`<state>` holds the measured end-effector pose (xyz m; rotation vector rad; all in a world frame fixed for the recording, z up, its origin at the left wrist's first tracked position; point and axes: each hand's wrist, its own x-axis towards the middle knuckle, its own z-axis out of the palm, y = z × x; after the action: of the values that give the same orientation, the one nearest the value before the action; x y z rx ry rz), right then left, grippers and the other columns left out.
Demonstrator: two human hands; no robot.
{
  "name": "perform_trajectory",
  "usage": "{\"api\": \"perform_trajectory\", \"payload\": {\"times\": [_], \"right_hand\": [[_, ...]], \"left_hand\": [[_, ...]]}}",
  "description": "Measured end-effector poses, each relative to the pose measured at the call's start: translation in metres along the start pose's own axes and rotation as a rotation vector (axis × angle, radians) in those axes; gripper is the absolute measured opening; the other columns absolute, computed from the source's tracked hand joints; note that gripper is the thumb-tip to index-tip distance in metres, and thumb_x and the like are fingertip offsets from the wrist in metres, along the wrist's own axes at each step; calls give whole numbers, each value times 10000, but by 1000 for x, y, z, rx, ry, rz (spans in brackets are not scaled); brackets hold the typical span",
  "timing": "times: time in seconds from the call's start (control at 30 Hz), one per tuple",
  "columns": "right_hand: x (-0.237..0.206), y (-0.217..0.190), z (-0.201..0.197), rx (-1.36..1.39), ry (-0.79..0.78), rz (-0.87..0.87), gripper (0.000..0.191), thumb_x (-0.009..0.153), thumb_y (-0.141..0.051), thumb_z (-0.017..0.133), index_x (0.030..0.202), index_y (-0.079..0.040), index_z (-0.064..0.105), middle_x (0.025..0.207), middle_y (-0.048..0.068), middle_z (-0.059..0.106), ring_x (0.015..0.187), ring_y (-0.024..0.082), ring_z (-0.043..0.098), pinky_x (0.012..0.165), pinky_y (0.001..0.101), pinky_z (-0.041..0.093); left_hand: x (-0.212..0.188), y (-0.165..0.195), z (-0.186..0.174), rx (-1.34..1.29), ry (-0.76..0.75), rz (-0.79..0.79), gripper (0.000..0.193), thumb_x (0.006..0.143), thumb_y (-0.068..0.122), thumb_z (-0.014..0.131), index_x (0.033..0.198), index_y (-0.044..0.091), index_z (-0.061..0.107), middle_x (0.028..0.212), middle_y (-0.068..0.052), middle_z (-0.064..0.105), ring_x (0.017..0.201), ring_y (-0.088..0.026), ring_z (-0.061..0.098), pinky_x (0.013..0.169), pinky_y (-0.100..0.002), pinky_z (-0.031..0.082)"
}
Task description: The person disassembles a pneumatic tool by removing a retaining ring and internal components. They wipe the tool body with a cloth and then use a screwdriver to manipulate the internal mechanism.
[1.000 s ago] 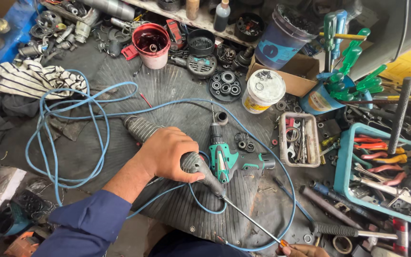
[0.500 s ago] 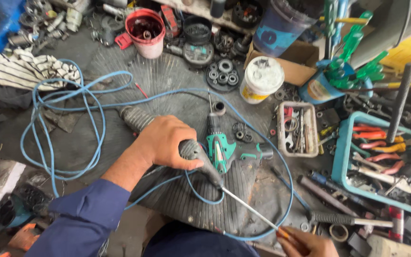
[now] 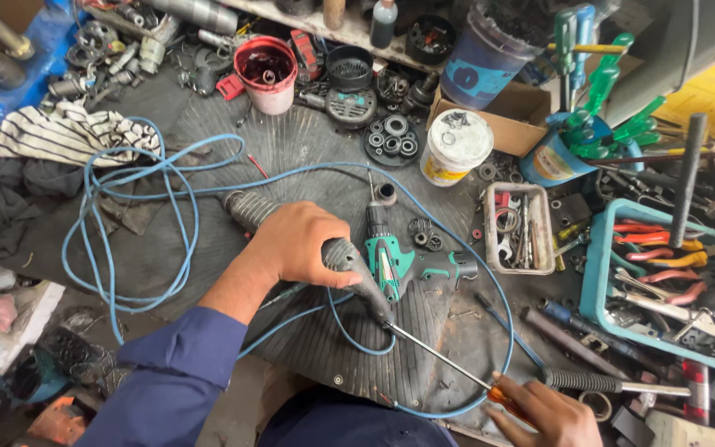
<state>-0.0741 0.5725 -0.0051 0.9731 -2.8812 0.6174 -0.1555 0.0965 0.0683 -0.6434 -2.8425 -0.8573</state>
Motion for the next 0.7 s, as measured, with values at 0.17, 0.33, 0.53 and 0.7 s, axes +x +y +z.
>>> {"api": "perform_trajectory", "payload": {"times": [0.17,0.33,0.53,0.7], "right_hand": [[-8,21,25,766,331,674,256,742,-138,510,963,-26,575,869,128,636,678,208,571,680,339,496],[-11,32,60,1374,978,892,136,813,-76,355,901,-83,457,936,128,535,858,177,491,822,291,436],[-13,-5,69,1718,1339,801,64,841,-166,444,873,-116,468,931,87,519,874,227,498,830,385,442],[-3,-56,66,1958,1507,684,167,986,-258,474,915,-108,492,999,94,531,942,242,512,939,489,430]], "left_hand": [[0,1,-3,6,15,33,527,633,646,783,714,134,687,728,-74,707,741,-357,679,661,-492,512],[3,2,-4,14,34,19,544,633,660,782,713,130,687,727,-95,707,736,-360,685,652,-491,518],[2,4,0,38,-17,50,548,655,666,780,723,131,684,730,-63,713,756,-326,689,694,-471,519],[-5,5,-1,-54,127,233,463,704,556,793,901,144,716,832,-24,729,806,-276,697,762,-424,511]]}}
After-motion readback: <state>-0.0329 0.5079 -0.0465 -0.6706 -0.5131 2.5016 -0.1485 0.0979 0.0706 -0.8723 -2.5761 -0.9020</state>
